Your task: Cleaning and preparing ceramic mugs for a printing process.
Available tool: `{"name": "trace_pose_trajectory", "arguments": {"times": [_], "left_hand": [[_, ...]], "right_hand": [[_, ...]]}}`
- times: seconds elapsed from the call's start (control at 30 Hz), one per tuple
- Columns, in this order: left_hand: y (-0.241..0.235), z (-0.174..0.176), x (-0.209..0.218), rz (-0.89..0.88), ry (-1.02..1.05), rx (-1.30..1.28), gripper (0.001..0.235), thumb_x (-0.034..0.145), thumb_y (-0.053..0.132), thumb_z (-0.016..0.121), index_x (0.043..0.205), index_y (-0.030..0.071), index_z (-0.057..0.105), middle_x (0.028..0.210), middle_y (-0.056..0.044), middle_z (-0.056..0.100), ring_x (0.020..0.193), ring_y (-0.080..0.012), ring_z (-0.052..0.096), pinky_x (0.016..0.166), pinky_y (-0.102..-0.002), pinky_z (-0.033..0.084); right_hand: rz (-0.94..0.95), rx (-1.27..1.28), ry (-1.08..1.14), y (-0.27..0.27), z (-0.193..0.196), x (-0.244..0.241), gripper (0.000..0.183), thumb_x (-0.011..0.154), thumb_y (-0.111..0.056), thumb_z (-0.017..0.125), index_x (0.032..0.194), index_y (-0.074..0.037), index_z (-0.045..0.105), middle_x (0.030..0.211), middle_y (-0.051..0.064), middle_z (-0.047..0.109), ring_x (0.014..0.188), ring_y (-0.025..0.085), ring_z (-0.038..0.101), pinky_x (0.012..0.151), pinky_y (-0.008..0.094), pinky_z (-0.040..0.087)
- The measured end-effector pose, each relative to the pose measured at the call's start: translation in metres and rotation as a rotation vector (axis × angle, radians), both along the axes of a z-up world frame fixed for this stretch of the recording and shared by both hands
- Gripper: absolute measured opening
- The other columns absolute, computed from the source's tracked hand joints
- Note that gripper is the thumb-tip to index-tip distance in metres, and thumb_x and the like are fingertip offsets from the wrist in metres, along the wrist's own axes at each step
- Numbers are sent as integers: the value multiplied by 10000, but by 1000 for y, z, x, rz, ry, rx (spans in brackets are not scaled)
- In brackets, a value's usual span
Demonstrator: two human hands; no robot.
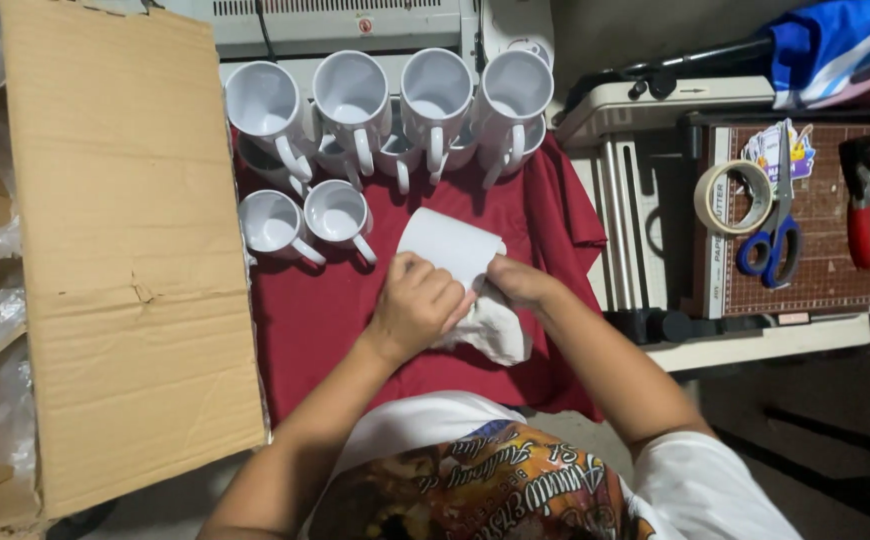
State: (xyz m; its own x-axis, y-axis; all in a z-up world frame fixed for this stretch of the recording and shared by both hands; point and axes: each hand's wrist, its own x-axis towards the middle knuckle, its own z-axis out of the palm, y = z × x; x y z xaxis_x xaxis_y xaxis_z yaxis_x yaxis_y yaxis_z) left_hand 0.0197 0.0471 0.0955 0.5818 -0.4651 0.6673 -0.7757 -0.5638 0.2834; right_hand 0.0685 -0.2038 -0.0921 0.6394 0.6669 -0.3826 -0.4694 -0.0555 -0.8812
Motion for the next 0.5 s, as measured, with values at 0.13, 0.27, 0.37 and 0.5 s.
{"name": "trace_pose_trajectory", "arguments": {"times": [0.13, 0.27, 0.37, 0.5], "left_hand": [[-3, -37, -8, 51, -36, -1, 280, 878, 214, 822, 756, 115, 591, 738, -26, 519, 756, -222, 548, 860, -434, 435], [-3, -70, -10, 81, 9, -6, 129, 870, 164, 733, 849, 95, 626, 815, -58, 541, 838, -247, 550, 929, -460, 454], [-2, -69, -11, 74, 137, -102, 156, 864, 186, 643, 957, 62, 627, 948, -119, 567, 968, -314, 566, 1004, -499, 452], [4, -93, -12, 200, 656, -761, 296, 1114, 332, 531, 1226, 58, 523, 1217, -123, 584, 1127, -272, 611, 1041, -430, 504]], "right_hand": [[-239, 401, 259, 25, 53, -5, 1142, 695, -817, 650, 1482, -13, 452, 1397, 147, 615, 1261, 246, 609, 1058, 410, 518], [-397, 688, 408, 42, 99, -6, 1082, 739, -765, 687, 1449, 18, 458, 1338, 174, 638, 1210, 293, 645, 1030, 469, 534], [-460, 578, 254, 49, 106, -9, 937, 824, -556, 786, 1485, 10, 439, 1335, 154, 626, 1203, 277, 634, 1033, 455, 523], [-435, 415, -18, 54, 91, -8, 741, 929, -279, 814, 1488, 53, 456, 1286, 162, 643, 1125, 274, 650, 943, 430, 548]]}}
